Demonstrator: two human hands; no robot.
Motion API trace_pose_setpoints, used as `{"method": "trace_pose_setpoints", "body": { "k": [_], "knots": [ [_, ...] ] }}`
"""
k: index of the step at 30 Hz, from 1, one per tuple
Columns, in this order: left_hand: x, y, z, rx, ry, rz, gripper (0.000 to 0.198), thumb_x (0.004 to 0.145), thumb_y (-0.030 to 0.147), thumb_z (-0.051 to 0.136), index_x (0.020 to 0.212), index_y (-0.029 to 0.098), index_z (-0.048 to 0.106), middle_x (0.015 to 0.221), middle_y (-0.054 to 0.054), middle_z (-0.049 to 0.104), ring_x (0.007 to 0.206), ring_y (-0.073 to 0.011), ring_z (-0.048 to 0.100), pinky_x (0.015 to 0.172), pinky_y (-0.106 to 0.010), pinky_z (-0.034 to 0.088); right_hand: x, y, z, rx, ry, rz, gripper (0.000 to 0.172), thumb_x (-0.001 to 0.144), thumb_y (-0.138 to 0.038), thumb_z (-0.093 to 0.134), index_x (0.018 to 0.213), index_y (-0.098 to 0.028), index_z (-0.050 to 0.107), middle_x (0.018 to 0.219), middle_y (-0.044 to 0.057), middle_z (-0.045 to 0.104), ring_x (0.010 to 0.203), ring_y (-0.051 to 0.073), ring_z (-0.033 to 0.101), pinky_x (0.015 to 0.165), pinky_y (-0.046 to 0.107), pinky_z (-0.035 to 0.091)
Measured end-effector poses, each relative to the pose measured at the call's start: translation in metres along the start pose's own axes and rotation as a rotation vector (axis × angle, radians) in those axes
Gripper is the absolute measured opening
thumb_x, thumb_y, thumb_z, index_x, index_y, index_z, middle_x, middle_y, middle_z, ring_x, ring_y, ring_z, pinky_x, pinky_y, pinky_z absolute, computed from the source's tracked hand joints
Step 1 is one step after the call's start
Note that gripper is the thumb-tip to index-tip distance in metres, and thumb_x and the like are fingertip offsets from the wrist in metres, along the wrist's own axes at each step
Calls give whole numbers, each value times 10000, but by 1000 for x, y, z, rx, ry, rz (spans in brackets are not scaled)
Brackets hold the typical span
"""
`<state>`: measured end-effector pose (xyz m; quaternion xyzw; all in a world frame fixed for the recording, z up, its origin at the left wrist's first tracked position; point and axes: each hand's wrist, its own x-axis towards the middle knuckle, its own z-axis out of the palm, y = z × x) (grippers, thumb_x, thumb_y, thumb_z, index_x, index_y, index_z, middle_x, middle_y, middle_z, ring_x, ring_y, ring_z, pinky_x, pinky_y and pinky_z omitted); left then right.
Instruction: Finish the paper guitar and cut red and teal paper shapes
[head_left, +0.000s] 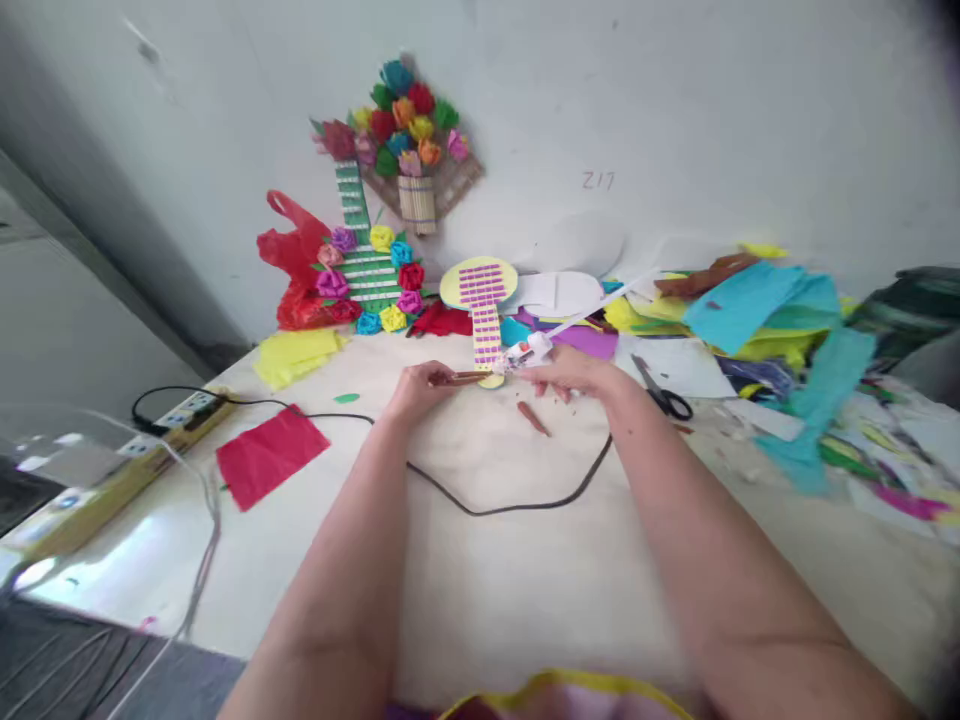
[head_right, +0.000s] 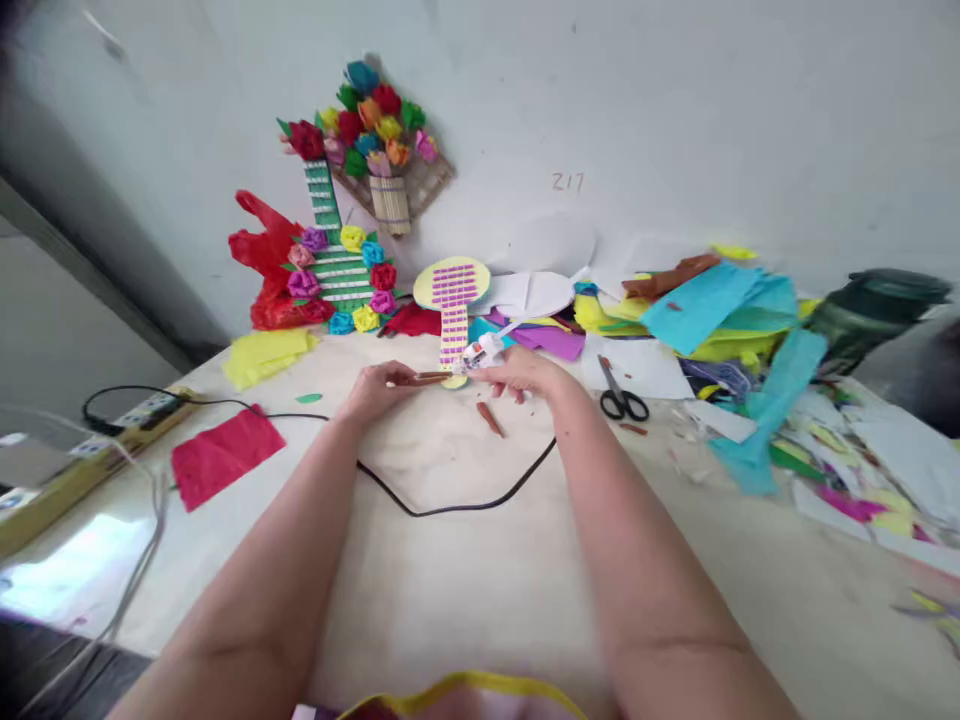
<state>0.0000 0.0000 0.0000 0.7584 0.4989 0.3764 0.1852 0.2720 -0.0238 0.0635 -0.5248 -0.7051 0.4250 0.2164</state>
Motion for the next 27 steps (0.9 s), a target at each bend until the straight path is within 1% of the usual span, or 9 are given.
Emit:
{"method": "trace_pose_setpoints", "body": {
  "k": [4, 9, 15, 20, 23, 27],
  "knots": [
    [1, 5, 4, -25, -3, 7, 179, 615, 218, 659, 779, 149, 682, 691, -12, 661, 646, -134, 586, 634, -237, 451, 2, 1, 0, 8, 21, 8, 291, 742, -407, 666, 844, -153, 568, 579, -2, 606, 317, 39, 397, 312, 174, 357],
    [2, 8, 6, -22, 3, 38, 139, 618, 220, 655, 740, 160, 681, 677, -13, 660, 637, -136, 584, 638, -242, 464, 2, 2, 0, 21, 16, 19, 327, 724, -447, 674, 830, -154, 574, 598, 8, 626, 314, 35, 389, 316, 177, 349],
    [1, 6, 4, -18, 3, 33, 164, 616, 246, 668, 754, 161, 689, 695, -16, 669, 646, -142, 595, 654, -249, 473, 0, -2, 2, -27, 43, 64, 362, 716, -496, 665, 782, -150, 578, 606, 18, 630, 322, 36, 402, 339, 181, 359],
    [-1, 7, 1, -60, -8, 17, 175, 625, 270, 662, 757, 160, 694, 726, -26, 680, 677, -154, 611, 667, -256, 484, 2, -3, 6, -60, 49, 64, 367, 727, -513, 646, 772, -155, 581, 622, 16, 627, 327, 35, 402, 337, 182, 343],
    [-2, 6, -1, -57, -21, 4, 176, 627, 273, 658, 760, 164, 698, 747, -31, 688, 694, -161, 618, 681, -265, 491, 4, -2, 9, -72, 49, 60, 395, 728, -544, 628, 795, -157, 585, 642, 22, 632, 335, 37, 405, 334, 182, 325],
    [-2, -1, -2, -41, -22, 6, 184, 633, 270, 652, 779, 169, 702, 765, -31, 694, 696, -161, 623, 695, -270, 494, 8, 1, 12, -61, 55, 59, 453, 701, -579, 636, 853, -156, 589, 649, 32, 636, 350, 43, 407, 348, 183, 330]
  ]
}}
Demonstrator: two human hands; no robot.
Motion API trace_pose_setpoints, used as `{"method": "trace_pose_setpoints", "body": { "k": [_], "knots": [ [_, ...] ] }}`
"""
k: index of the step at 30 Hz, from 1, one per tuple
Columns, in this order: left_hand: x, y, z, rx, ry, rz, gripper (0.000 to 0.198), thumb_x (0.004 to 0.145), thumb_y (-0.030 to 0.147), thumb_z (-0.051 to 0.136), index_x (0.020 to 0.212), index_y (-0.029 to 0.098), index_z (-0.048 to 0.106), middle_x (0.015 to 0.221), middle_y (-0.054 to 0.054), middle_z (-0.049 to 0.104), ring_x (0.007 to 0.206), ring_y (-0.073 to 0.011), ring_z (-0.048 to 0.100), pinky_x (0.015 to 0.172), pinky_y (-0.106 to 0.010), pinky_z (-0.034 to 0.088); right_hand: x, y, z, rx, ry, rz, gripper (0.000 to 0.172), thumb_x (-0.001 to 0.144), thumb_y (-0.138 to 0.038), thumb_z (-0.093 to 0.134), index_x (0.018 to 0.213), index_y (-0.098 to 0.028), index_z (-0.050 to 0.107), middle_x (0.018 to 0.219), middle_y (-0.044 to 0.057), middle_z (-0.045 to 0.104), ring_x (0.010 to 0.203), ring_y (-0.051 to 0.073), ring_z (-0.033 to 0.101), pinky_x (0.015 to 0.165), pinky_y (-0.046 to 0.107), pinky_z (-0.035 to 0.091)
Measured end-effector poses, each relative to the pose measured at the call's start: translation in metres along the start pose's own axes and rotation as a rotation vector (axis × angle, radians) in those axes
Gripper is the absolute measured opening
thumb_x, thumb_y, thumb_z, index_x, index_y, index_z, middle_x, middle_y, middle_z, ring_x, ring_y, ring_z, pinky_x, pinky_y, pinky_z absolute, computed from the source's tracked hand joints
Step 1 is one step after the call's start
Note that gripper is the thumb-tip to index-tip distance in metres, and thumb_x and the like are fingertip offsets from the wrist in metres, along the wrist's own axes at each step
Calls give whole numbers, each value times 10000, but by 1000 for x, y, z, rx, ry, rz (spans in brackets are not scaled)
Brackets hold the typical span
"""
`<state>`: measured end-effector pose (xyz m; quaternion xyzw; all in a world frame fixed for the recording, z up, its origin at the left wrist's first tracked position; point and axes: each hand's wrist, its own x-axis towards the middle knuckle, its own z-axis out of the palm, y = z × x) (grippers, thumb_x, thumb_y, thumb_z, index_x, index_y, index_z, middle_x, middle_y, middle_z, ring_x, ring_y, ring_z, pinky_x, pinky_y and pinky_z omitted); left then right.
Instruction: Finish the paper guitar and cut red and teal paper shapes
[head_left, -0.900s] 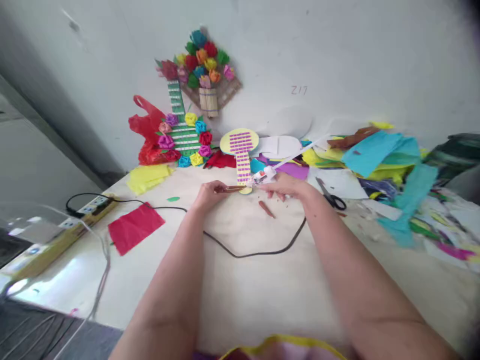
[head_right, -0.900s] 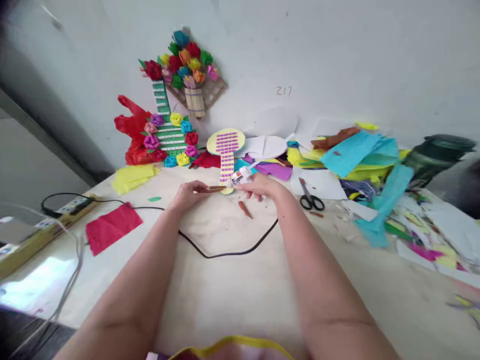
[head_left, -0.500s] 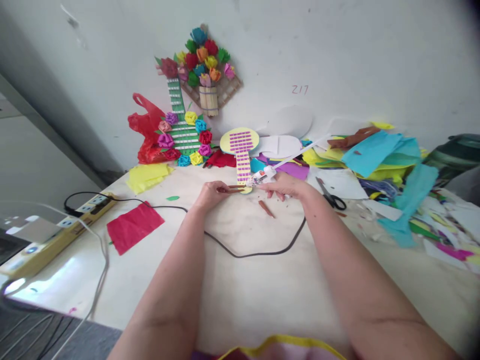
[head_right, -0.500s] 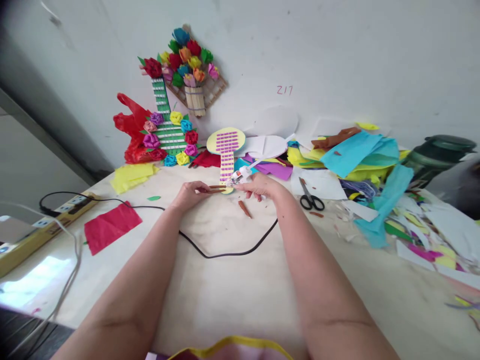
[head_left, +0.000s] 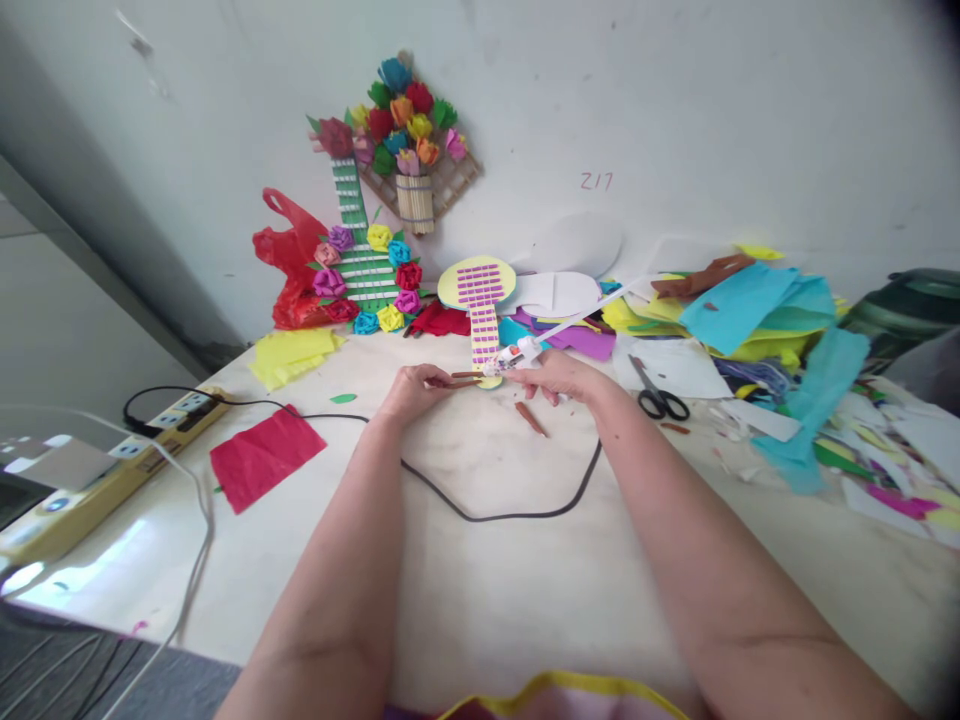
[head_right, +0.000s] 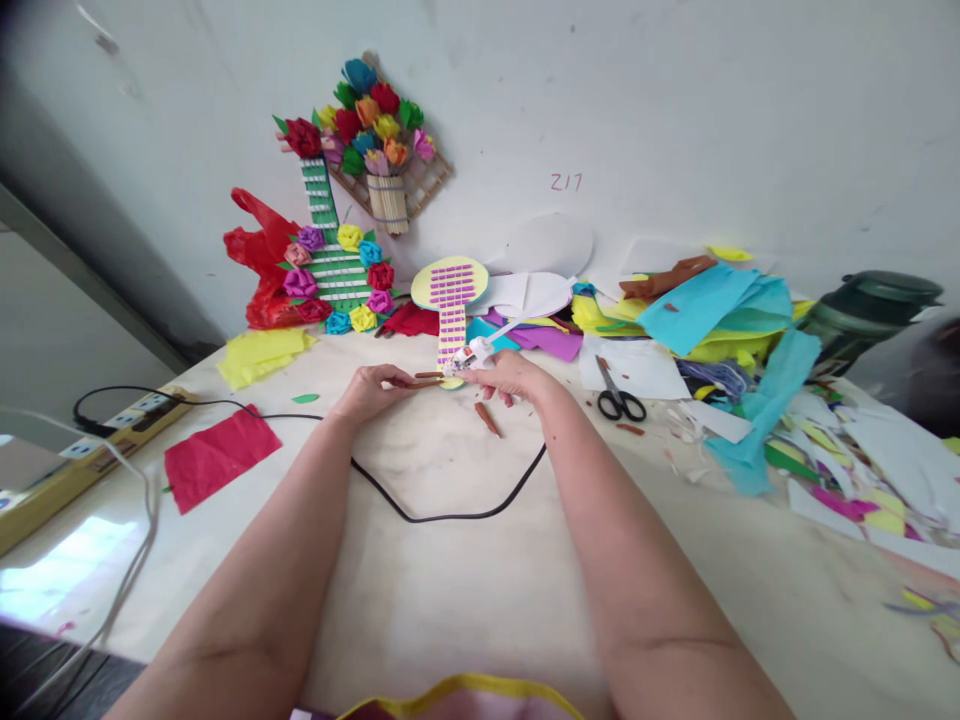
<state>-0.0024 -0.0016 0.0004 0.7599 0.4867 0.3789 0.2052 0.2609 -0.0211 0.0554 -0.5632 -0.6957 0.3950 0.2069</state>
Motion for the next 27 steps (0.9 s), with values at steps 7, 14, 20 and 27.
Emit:
{"method": "trace_pose_setpoints", "body": {
  "k": [7, 14, 20, 27],
  "knots": [
    [-1, -8, -4, 3, 37, 9, 204, 645, 284, 641, 802, 171, 704, 771, -35, 698, 706, -166, 632, 692, -275, 496, 0, 0, 1, 9, 27, 40, 483, 676, -599, 645, 873, -161, 596, 607, 22, 625, 346, 48, 399, 361, 191, 328],
    [-2, -1, -5, 21, 55, -40, 205, 641, 240, 629, 819, 172, 706, 788, -33, 701, 726, -165, 636, 712, -272, 502, -1, -2, 2, 12, 10, 31, 450, 680, -589, 647, 831, -169, 587, 593, 0, 606, 341, 44, 392, 353, 192, 326],
    [-2, 3, -5, 25, 47, -57, 206, 635, 240, 625, 809, 168, 708, 789, -34, 704, 726, -164, 635, 704, -263, 498, -3, -7, 4, 5, 16, 48, 458, 670, -579, 664, 834, -162, 572, 540, -15, 556, 351, 46, 402, 365, 184, 329],
    [-2, 3, -4, 26, 49, -47, 196, 628, 227, 621, 795, 168, 706, 760, -30, 699, 702, -162, 632, 685, -261, 500, -8, -12, 4, -13, 30, 60, 435, 671, -566, 668, 817, -171, 560, 545, -17, 534, 365, 54, 410, 364, 193, 336]
  ]
}}
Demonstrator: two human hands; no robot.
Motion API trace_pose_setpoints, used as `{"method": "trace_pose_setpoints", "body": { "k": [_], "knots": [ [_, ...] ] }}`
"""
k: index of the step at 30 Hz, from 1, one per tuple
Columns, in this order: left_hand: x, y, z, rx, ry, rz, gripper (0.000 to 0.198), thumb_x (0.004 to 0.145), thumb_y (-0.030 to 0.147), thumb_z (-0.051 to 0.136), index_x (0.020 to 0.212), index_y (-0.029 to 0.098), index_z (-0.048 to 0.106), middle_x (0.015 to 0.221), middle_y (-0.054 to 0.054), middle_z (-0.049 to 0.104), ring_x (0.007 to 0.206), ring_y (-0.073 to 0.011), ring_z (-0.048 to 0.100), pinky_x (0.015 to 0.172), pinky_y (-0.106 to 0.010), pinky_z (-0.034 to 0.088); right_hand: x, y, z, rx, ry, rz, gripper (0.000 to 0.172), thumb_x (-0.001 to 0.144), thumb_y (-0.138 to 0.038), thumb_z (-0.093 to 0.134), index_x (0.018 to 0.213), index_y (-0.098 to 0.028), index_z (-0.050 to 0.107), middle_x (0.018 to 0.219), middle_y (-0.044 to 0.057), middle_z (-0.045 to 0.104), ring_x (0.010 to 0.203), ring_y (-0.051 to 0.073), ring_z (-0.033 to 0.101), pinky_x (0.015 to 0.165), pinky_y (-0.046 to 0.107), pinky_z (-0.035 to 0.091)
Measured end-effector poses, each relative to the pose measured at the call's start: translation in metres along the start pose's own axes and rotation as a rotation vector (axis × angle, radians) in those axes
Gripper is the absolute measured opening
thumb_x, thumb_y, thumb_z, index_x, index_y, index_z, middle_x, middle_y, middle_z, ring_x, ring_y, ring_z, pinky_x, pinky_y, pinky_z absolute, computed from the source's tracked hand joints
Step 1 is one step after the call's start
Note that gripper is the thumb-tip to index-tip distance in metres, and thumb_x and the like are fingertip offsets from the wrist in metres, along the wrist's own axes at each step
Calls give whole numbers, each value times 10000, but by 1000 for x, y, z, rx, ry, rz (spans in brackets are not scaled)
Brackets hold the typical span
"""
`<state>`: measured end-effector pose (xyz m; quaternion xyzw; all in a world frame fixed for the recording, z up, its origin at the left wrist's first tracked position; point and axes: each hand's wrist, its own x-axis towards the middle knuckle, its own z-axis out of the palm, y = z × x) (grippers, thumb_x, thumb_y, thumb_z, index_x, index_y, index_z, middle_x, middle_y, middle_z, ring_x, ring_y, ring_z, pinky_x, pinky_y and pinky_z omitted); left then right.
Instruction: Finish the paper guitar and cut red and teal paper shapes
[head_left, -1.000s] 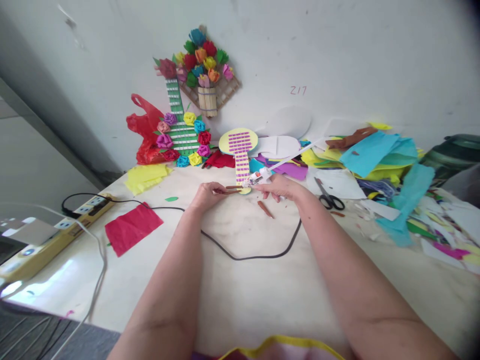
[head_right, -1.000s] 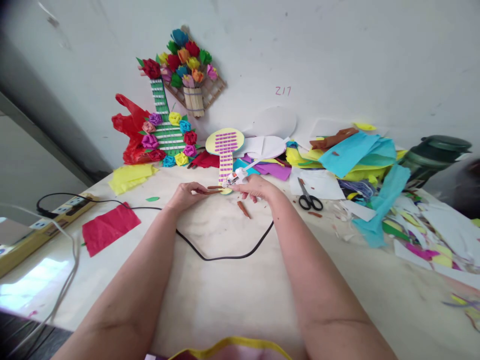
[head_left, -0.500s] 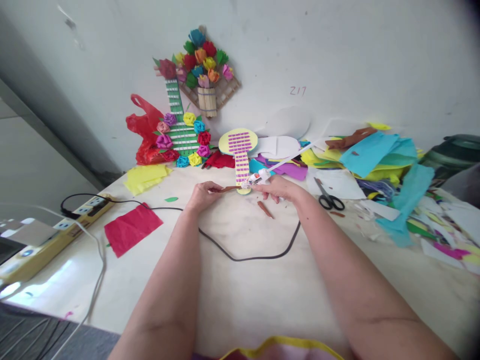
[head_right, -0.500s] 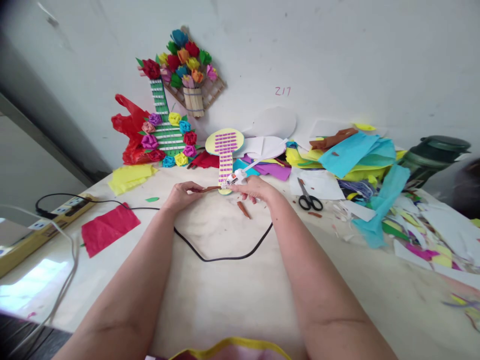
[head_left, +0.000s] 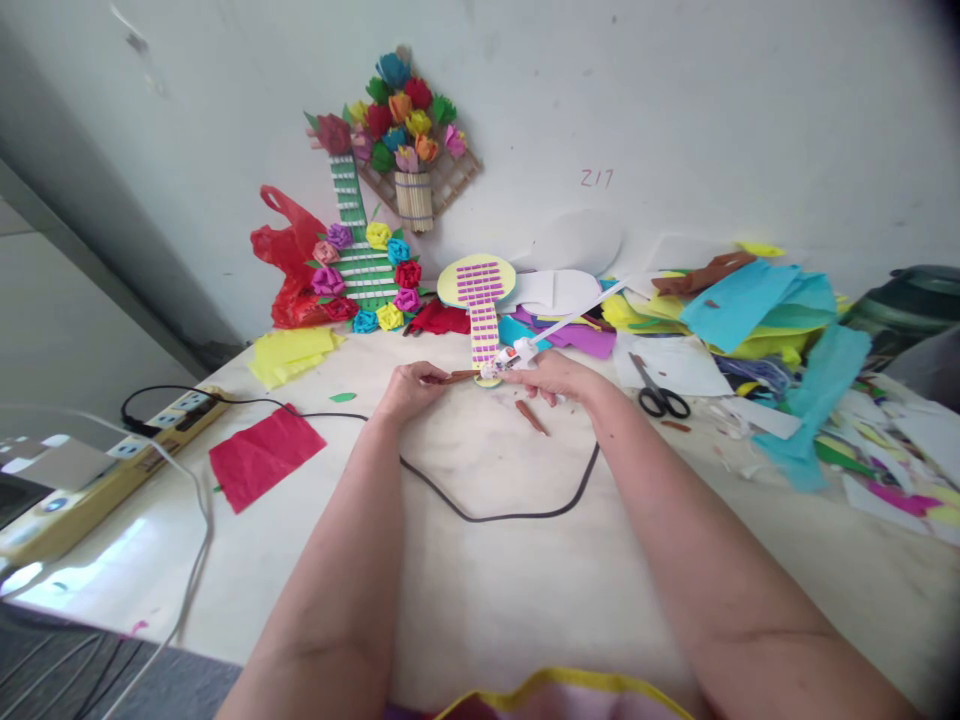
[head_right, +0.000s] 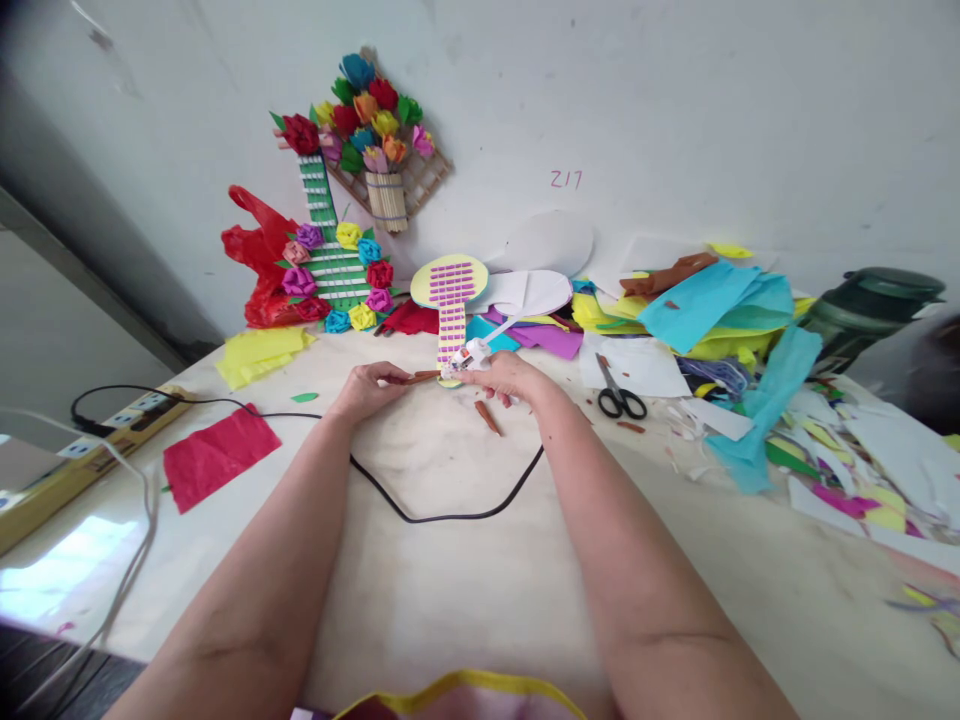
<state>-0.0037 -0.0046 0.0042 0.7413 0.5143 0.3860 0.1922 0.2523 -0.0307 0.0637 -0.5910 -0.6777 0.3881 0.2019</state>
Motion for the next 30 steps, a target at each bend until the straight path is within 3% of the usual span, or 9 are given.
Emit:
{"method": "trace_pose_setpoints", "body": {
  "k": [21, 30],
  "knots": [
    [1, 2, 2, 17, 1, 37, 189, 619, 227, 600, 772, 161, 689, 759, -35, 687, 698, -160, 622, 686, -265, 495, 0, 1, -5, -47, -14, 30, 448, 637, -609, 670, 693, -188, 526, 431, -29, 449, 374, 90, 422, 349, 213, 321],
    [1, 0, 3, 19, 8, 30, 182, 615, 219, 595, 762, 168, 690, 755, -31, 687, 694, -158, 616, 689, -263, 492, 0, 1, -8, -46, 8, 33, 448, 629, -593, 684, 728, -186, 522, 414, -41, 438, 364, 89, 413, 344, 215, 315]
  ]
}}
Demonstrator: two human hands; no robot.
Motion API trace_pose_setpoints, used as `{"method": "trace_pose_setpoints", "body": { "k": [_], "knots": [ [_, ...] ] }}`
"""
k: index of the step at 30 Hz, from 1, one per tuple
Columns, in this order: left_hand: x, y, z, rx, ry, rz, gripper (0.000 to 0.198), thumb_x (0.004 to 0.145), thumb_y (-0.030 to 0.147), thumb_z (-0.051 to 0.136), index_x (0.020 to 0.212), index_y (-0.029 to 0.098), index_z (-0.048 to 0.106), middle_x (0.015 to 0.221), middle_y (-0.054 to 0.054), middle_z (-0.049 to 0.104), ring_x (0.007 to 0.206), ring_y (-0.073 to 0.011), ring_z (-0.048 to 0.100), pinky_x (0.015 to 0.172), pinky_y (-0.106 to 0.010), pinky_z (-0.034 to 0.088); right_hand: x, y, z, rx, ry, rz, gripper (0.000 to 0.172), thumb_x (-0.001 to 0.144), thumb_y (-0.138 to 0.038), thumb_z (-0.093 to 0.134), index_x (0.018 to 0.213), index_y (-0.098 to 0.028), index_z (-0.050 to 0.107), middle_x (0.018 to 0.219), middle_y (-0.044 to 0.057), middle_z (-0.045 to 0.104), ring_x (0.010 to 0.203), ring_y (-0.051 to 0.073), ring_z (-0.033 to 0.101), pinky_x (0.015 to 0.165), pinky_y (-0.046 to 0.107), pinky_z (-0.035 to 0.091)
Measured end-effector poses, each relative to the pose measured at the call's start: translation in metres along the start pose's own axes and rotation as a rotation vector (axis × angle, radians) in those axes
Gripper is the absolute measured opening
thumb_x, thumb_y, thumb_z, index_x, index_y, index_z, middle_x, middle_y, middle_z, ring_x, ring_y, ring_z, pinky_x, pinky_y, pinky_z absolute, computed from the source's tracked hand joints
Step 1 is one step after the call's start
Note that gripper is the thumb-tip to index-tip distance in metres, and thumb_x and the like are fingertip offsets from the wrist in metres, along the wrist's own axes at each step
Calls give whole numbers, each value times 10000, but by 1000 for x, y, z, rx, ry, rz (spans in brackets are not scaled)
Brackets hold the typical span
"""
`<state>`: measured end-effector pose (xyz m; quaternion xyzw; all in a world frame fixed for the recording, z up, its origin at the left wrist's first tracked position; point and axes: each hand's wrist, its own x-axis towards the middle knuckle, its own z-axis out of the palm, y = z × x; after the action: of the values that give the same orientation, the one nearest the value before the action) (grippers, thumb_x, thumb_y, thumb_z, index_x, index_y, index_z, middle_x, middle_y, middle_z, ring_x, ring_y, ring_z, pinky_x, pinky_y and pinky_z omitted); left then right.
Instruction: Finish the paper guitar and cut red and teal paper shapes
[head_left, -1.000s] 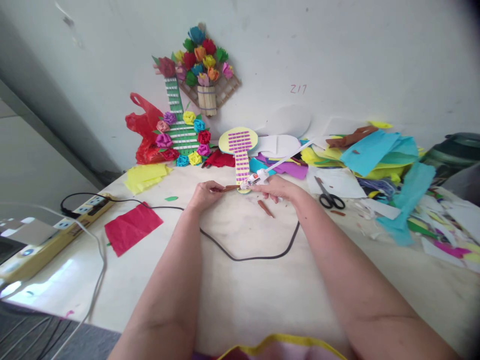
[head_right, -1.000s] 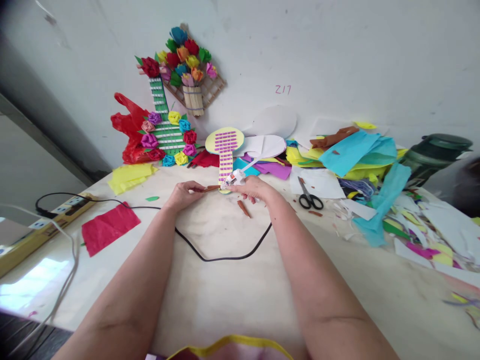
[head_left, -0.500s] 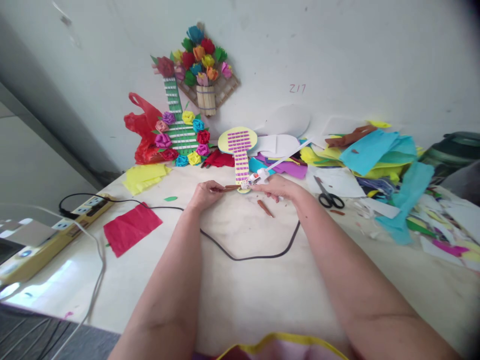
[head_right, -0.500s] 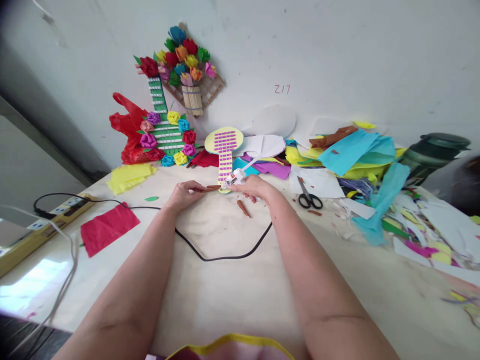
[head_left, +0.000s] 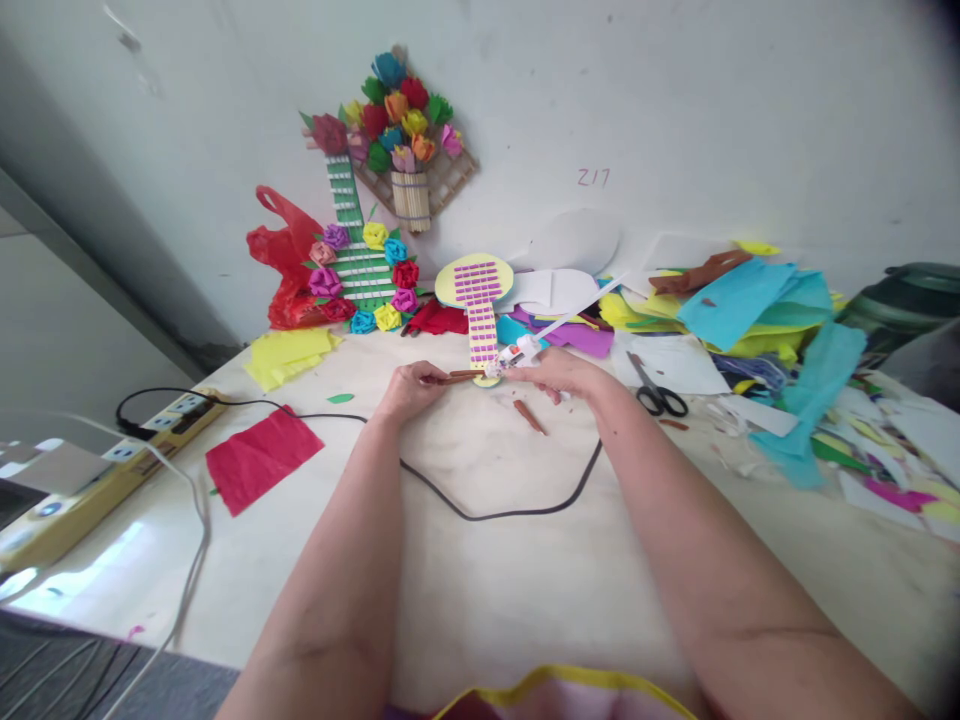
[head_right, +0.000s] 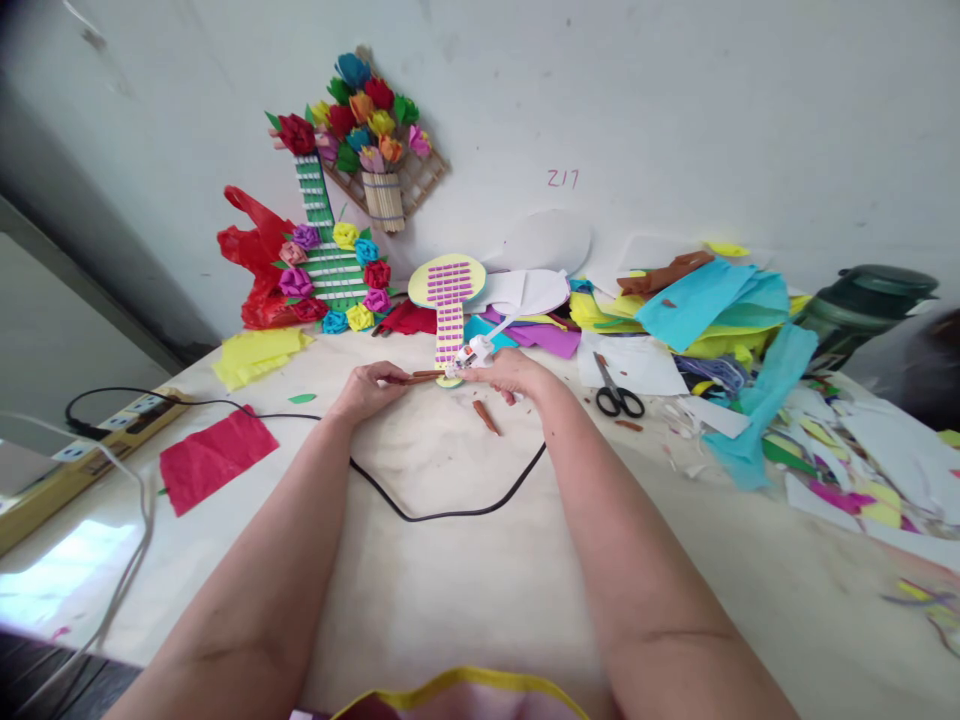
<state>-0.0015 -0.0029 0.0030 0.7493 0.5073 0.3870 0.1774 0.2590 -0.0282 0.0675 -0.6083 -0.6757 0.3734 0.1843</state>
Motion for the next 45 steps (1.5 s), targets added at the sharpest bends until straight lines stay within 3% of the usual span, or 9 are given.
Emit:
{"method": "trace_pose_setpoints", "body": {
  "k": [10, 20, 33, 45],
  "knots": [
    [0, 1, 3, 3, -8, 28, 179, 626, 213, 585, 769, 171, 685, 761, -26, 686, 689, -152, 615, 681, -259, 494, -2, -1, -2, -13, -13, -42, 422, 647, -570, 682, 749, -189, 531, 411, -57, 414, 358, 80, 392, 349, 215, 333],
    [3, 0, 9, -4, -26, 100, 176, 641, 209, 581, 774, 161, 686, 770, -36, 668, 692, -151, 606, 672, -258, 481, 3, 6, -8, -20, -1, 32, 473, 674, -616, 627, 616, -169, 483, 504, -11, 503, 346, 65, 423, 358, 216, 372],
    [4, 4, 12, 7, -30, 171, 171, 655, 192, 575, 776, 155, 691, 771, -43, 659, 695, -151, 601, 681, -263, 480, 2, 7, -13, 10, 29, 27, 507, 658, -639, 631, 703, -138, 568, 537, 18, 573, 350, 61, 445, 362, 195, 365],
    [3, 3, 6, -65, 7, 167, 172, 651, 192, 586, 790, 169, 684, 799, -35, 670, 732, -158, 619, 718, -286, 500, 6, 9, -8, 144, 104, 7, 413, 651, -490, 724, 820, -127, 624, 493, 9, 585, 344, 75, 461, 355, 192, 358]
  ]
}}
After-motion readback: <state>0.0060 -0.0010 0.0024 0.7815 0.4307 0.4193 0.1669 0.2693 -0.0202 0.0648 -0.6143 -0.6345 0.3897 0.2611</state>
